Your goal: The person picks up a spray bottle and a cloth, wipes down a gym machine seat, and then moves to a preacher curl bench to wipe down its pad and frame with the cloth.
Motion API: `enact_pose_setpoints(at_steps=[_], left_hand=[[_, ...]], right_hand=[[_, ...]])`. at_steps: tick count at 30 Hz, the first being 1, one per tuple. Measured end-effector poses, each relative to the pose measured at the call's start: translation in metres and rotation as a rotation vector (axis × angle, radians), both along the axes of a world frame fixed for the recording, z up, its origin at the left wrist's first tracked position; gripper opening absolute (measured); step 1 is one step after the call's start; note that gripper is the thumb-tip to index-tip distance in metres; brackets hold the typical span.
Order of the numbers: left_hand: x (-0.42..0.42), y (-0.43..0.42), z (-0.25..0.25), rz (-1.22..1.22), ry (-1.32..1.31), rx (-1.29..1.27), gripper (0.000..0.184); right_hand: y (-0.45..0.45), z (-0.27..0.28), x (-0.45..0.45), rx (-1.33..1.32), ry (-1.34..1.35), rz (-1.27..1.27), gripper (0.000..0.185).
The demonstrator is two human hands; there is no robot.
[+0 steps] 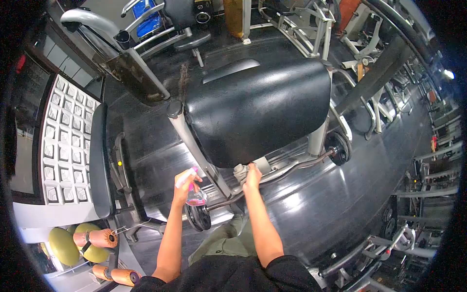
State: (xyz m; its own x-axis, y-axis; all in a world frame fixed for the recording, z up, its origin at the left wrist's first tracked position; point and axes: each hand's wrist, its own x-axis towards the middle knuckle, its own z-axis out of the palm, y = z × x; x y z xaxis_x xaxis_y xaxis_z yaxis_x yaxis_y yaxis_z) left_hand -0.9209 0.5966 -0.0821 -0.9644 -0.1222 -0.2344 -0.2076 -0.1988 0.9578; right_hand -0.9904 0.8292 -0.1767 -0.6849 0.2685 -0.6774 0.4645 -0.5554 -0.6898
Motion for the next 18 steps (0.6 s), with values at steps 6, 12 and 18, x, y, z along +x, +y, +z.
enact_pose_setpoints(at_steps=[6, 12, 18], left_hand=[[-0.006, 0.009, 0.002, -0.042, -0.023, 0.0, 0.025], [-0.014, 0.015, 0.008, -0.057, -0.008, -0.011, 0.026], [-0.018, 0.022, 0.002, -0.068, -0.013, -0.009, 0.026]], right_hand=[[-0.048, -0.01, 0.018, 0.107, 0.035, 0.08, 0.023], [0.018, 0.005, -0.011, 0.072, -0.023, 0.037, 0.016], [0.026, 0.014, -0.018, 0.33, 0.085, 0.005, 0.027]])
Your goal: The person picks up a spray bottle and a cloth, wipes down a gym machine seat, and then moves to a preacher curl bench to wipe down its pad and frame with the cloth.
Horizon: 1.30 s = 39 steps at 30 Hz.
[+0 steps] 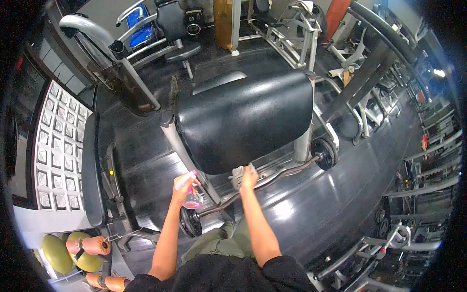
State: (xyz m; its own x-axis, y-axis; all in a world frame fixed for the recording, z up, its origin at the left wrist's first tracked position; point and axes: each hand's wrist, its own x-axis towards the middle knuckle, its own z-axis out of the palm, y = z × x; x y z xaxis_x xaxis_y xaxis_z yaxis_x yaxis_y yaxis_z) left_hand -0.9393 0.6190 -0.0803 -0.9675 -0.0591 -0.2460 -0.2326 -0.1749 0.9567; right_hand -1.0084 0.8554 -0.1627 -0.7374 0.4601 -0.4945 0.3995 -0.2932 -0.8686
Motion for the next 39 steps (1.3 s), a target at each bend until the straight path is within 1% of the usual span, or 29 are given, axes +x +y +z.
enact_pose_setpoints(at_steps=[1, 2, 3, 4, 5, 7, 9, 10, 13, 15, 16, 17, 19, 20, 21, 22, 24, 25, 27, 29, 31, 32, 33, 35, 36, 37, 38, 39], left_hand=[[-0.001, 0.001, -0.001, -0.019, 0.001, -0.006, 0.026], [-0.002, 0.002, -0.001, -0.038, 0.0, -0.013, 0.026], [-0.003, 0.004, 0.0, -0.037, 0.003, -0.012, 0.026], [-0.003, 0.006, 0.003, -0.033, -0.004, -0.004, 0.026], [-0.004, 0.008, 0.005, -0.028, -0.012, 0.003, 0.026], [-0.006, 0.008, 0.006, -0.027, -0.002, -0.012, 0.026], [-0.004, 0.007, 0.008, -0.02, 0.008, -0.033, 0.026], [-0.003, 0.007, 0.009, -0.005, 0.006, -0.023, 0.026], [0.004, 0.004, 0.01, 0.055, 0.015, -0.019, 0.026], [0.01, 0.003, 0.011, 0.107, 0.021, -0.021, 0.026], [0.014, 0.003, 0.012, 0.142, 0.049, -0.016, 0.025], [0.019, 0.004, 0.013, 0.178, 0.078, -0.013, 0.024], [0.026, 0.008, 0.018, 0.246, 0.09, -0.03, 0.024], [0.03, 0.01, 0.021, 0.287, 0.1, -0.046, 0.024], [0.033, 0.013, 0.026, 0.318, 0.111, -0.05, 0.024], [0.038, 0.016, 0.032, 0.365, 0.119, -0.039, 0.024], [0.048, 0.023, 0.043, 0.441, 0.136, -0.037, 0.023], [0.053, 0.026, 0.049, 0.485, 0.133, -0.039, 0.023], [0.063, 0.033, 0.058, 0.558, 0.136, -0.055, 0.023], [0.071, 0.038, 0.066, 0.615, 0.17, -0.111, 0.023], [0.075, 0.045, 0.08, 0.667, 0.192, -0.14, 0.022], [0.074, 0.048, 0.086, 0.702, 0.18, -0.151, 0.017], [0.073, 0.05, 0.094, 0.732, 0.167, -0.16, 0.013], [0.066, 0.051, 0.103, 0.748, 0.167, -0.172, 0.016], [0.061, 0.049, 0.104, 0.749, 0.161, -0.212, 0.017], [0.055, 0.047, 0.105, 0.749, 0.156, -0.25, 0.019], [0.05, 0.045, 0.106, 0.744, 0.155, -0.299, 0.023], [0.044, 0.043, 0.106, 0.745, 0.16, -0.294, 0.023]], right_hand=[[-0.013, -0.022, 0.003, 0.029, -0.1, -0.059, 0.031], [-0.03, -0.027, 0.011, -0.006, -0.072, -0.056, 0.035], [-0.044, -0.015, 0.021, 0.02, -0.112, 0.059, 0.033], [-0.058, -0.029, 0.028, 0.025, -0.087, 0.105, 0.031], [-0.071, -0.019, 0.034, 0.038, -0.11, 0.127, 0.029], [-0.078, -0.019, 0.038, -0.002, -0.122, 0.102, 0.029], [-0.058, -0.021, 0.033, -0.254, -0.09, 0.127, 0.025], [-0.045, -0.012, 0.028, -0.25, -0.123, 0.175, 0.021], [-0.01, 0.012, 0.025, -0.346, -0.062, 0.172, 0.024], [0.009, 0.046, 0.021, -0.452, -0.013, 0.183, 0.026], [0.015, 0.063, 0.017, -0.394, 0.007, 0.189, 0.027], [0.022, 0.065, 0.012, -0.427, 0.059, 0.24, 0.03], [0.028, 0.103, 0.005, -0.538, 0.037, 0.376, 0.032], [0.032, 0.11, 0.002, -0.562, 0.016, 0.468, 0.037], [0.032, 0.12, 0.001, -0.565, 0.019, 0.501, 0.037], [0.031, 0.13, 0.0, -0.613, 0.062, 0.609, 0.04], [0.033, 0.137, -0.001, -0.713, 0.099, 0.811, 0.048], [0.032, 0.133, -0.001, -0.722, 0.098, 0.843, 0.048], [0.027, 0.124, -0.002, -0.59, 0.011, 0.953, 0.05], [0.019, 0.127, -0.003, -0.633, -0.02, 0.971, 0.051], [0.01, 0.136, -0.003, -0.66, 0.025, 1.041, 0.05], [0.007, 0.141, -0.002, -0.587, 0.08, 1.078, 0.052], [0.003, 0.149, -0.002, -0.595, 0.08, 1.092, 0.052], [-0.003, 0.16, -0.002, -0.492, 0.143, 1.166, 0.049], [-0.006, 0.159, -0.004, -0.482, 0.199, 1.224, 0.05], [-0.008, 0.159, -0.005, -0.479, 0.206, 1.228, 0.05], [-0.01, 0.159, -0.005, -0.405, 0.3, 1.265, 0.05], [-0.011, 0.159, -0.006, -0.329, 0.394, 1.298, 0.051]])
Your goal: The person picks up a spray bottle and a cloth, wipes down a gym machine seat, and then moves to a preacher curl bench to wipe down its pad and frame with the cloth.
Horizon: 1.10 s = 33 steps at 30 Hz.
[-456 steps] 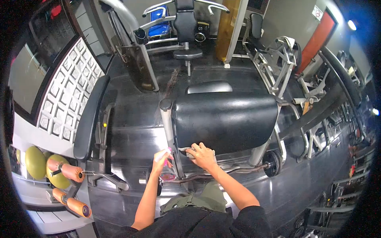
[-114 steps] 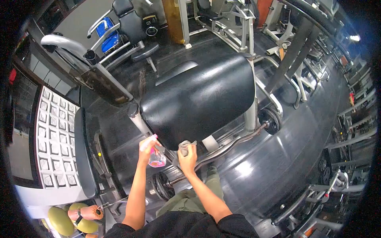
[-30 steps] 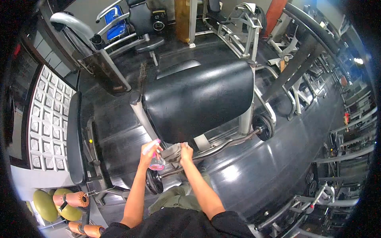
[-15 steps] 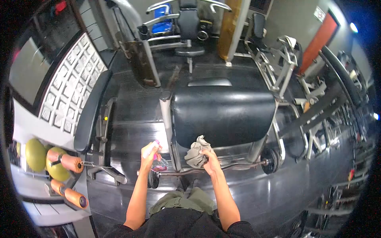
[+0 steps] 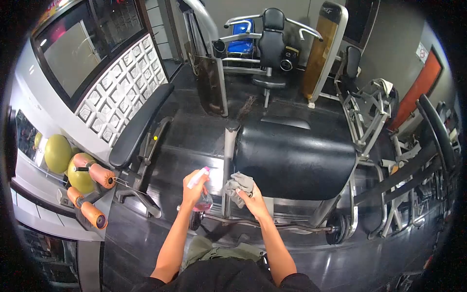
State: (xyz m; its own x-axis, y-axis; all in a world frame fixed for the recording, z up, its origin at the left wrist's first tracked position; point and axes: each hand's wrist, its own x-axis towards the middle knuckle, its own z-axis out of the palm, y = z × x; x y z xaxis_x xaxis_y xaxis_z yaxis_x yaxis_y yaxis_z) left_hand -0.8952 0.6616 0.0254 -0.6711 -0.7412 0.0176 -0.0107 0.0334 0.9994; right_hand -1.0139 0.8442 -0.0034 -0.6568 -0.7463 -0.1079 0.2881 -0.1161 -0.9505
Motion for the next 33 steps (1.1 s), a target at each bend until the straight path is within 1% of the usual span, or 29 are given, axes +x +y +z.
enact_pose_setpoints(at_steps=[2, 5, 9, 11, 14, 15, 16, 18, 20, 22, 23, 24, 26, 27, 28, 30, 32, 33], left_hand=[[-0.011, -0.008, -0.001, -0.025, -0.048, -0.006, 0.025], [-0.027, -0.023, 0.001, -0.099, -0.092, -0.034, 0.026], [-0.046, -0.05, -0.014, -0.209, -0.097, -0.041, 0.027], [-0.054, -0.064, -0.021, -0.238, -0.064, 0.003, 0.027], [-0.063, -0.082, -0.025, -0.314, -0.075, 0.038, 0.028], [-0.065, -0.087, -0.025, -0.347, -0.062, 0.037, 0.028], [-0.069, -0.093, -0.024, -0.377, -0.053, 0.046, 0.028], [-0.072, -0.103, -0.025, -0.458, -0.097, 0.076, 0.028], [-0.075, -0.112, -0.026, -0.495, -0.085, 0.067, 0.027], [-0.076, -0.122, -0.03, -0.523, -0.069, 0.054, 0.026], [-0.076, -0.127, -0.035, -0.551, -0.054, 0.053, 0.028], [-0.076, -0.133, -0.034, -0.577, -0.037, 0.049, 0.03], [-0.073, -0.14, -0.032, -0.62, -0.018, 0.079, 0.03], [-0.071, -0.143, -0.028, -0.624, -0.039, 0.11, 0.028], [-0.071, -0.146, -0.025, -0.628, -0.061, 0.139, 0.026], [-0.072, -0.152, -0.029, -0.647, -0.044, 0.165, 0.026], [-0.075, -0.158, -0.03, -0.665, -0.031, 0.189, 0.027], [-0.076, -0.16, -0.028, -0.668, -0.033, 0.193, 0.027]], right_hand=[[-0.003, 0.003, 0.0, 0.015, 0.042, 0.007, 0.051], [-0.011, -0.007, 0.006, 0.009, 0.123, -0.096, 0.052], [-0.028, -0.008, 0.019, 0.014, 0.106, -0.21, 0.051], [-0.038, -0.01, 0.03, 0.031, 0.123, -0.288, 0.051], [-0.059, 0.003, 0.052, 0.046, 0.117, -0.414, 0.051], [-0.064, 0.003, 0.058, 0.071, 0.118, -0.431, 0.055], [-0.07, 0.003, 0.063, 0.082, 0.127, -0.46, 0.055], [-0.084, 0.003, 0.074, 0.165, 0.122, -0.523, 0.057], [-0.098, 0.006, 0.086, 0.15, 0.098, -0.595, 0.056], [-0.11, 0.012, 0.091, 0.246, 0.215, -0.723, 0.056], [-0.112, 0.004, 0.09, 0.301, 0.291, -0.802, 0.057], [-0.116, 0.007, 0.089, 0.308, 0.293, -0.818, 0.057], [-0.125, 0.016, 0.079, 0.48, 0.468, -0.946, 0.065], [-0.127, 0.016, 0.069, 0.533, 0.501, -0.964, 0.065], [-0.132, 0.023, 0.058, 0.523, 0.549, -0.965, 0.058], [-0.142, 0.031, 0.031, 0.553, 0.56, -0.92, 0.052], [-0.154, 0.016, -0.002, 0.573, 0.686, -0.946, 0.042], [-0.164, 0.018, -0.012, 0.633, 0.809, -0.964, 0.042]])
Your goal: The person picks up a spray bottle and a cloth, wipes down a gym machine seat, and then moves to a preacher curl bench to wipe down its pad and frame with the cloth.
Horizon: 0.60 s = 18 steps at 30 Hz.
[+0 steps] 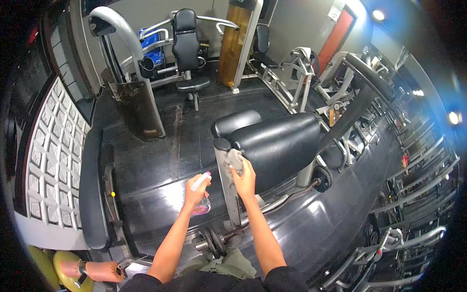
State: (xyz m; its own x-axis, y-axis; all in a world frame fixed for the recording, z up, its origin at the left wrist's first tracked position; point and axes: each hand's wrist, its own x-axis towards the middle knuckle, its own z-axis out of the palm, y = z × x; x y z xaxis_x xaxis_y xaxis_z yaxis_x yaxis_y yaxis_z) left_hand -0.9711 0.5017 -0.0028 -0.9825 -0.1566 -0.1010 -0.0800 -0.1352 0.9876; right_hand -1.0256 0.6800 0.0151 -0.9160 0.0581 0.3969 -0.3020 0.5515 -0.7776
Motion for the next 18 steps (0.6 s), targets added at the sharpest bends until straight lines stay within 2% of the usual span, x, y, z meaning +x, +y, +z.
enact_pose_setpoints(at_steps=[5, 8, 10, 14, 17, 18], left_hand=[[-0.004, -0.01, 0.0, -0.023, -0.019, 0.009, 0.028], [-0.01, -0.017, -0.005, -0.066, -0.017, -0.029, 0.028], [-0.014, -0.017, -0.007, -0.081, -0.037, -0.025, 0.027], [-0.023, -0.01, -0.008, -0.084, -0.017, -0.052, 0.026], [-0.028, -0.002, -0.006, -0.068, -0.034, -0.08, 0.023], [-0.029, 0.001, -0.005, -0.046, -0.006, -0.084, 0.022]], right_hand=[[-0.034, -0.037, -0.015, 0.081, 0.15, -0.15, 0.041], [-0.035, -0.053, 0.007, 0.061, 0.127, -0.209, 0.04], [-0.028, -0.07, 0.023, 0.018, -0.075, -0.292, 0.04], [-0.011, -0.098, 0.036, -0.013, -0.147, -0.294, 0.042], [-0.017, -0.075, 0.023, -0.001, -0.193, -0.288, 0.042], [-0.022, -0.067, 0.018, -0.017, -0.136, -0.288, 0.039]])
